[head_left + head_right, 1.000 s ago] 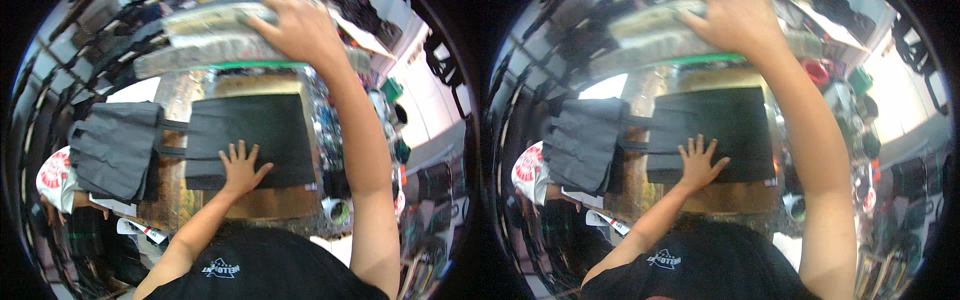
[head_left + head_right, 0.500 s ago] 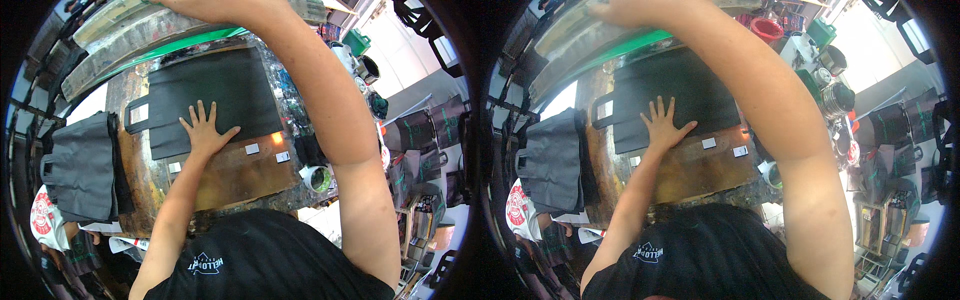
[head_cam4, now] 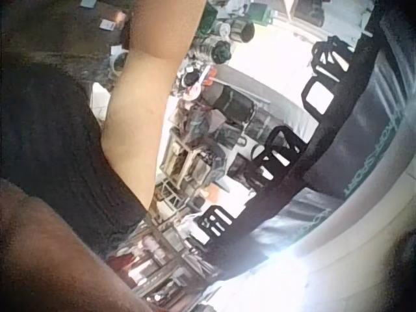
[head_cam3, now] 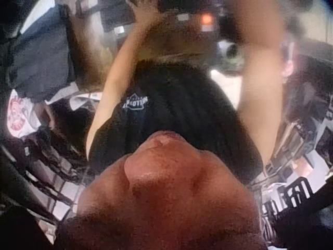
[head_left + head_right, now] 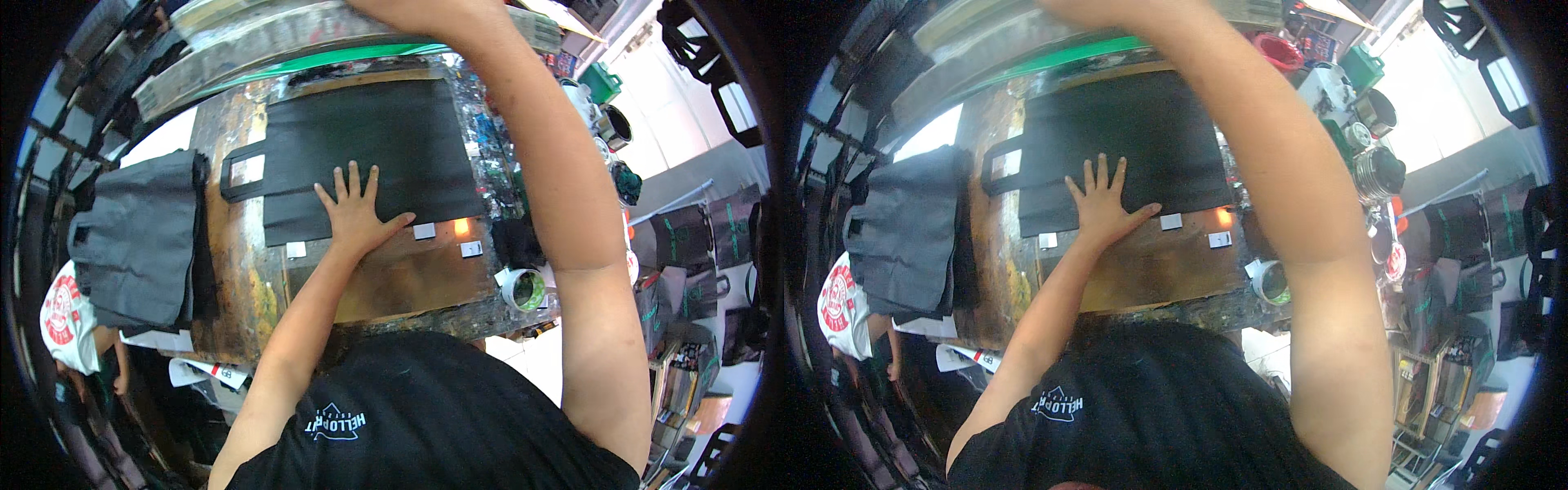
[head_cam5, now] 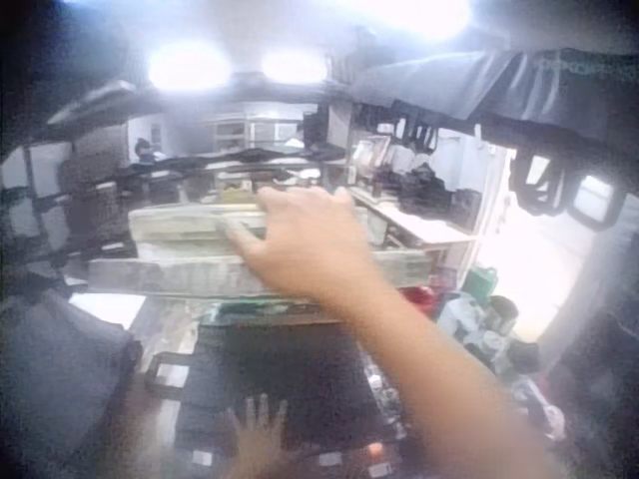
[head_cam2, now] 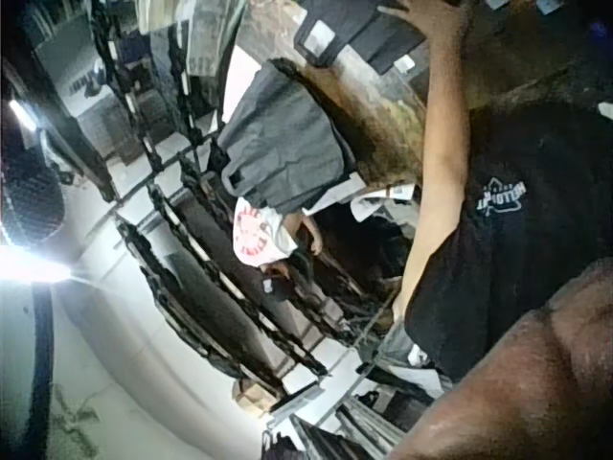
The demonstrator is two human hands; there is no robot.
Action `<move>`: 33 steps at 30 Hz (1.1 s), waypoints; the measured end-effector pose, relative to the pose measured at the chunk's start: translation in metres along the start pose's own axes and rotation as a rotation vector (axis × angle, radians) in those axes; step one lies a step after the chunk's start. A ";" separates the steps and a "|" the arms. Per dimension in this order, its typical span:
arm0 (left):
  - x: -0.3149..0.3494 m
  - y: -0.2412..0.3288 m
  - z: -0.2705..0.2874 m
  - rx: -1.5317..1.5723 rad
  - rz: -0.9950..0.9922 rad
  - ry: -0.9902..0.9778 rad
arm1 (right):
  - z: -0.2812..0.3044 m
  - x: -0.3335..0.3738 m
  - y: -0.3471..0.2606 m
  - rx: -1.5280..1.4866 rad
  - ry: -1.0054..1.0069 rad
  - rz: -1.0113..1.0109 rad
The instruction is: The person performs screen printing on black bags using a squeegee and a manual screen printing frame. They apply green ink through the screen, lift the frame to reveal the printed design, and swap the bags one by one on the table.
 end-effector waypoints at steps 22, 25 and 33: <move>0.129 -0.169 0.040 0.695 0.311 0.474 | -0.136 0.198 -0.044 -0.152 -0.285 0.023; 0.130 -0.178 0.023 0.602 0.326 0.484 | -0.131 0.196 -0.046 -0.180 -0.377 0.047; 0.133 -0.178 0.021 0.595 0.287 0.448 | -0.152 0.224 -0.075 -0.106 -0.373 0.051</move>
Point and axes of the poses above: each hand's wrist, its own x-axis away from the middle knuckle, its own z-axis out of the back of the hand, y = z × x, the point moved 6 cm from there along -x, towards the middle knuckle, and after that the axes turned 6 degrees about z, right-handed, at the moved point
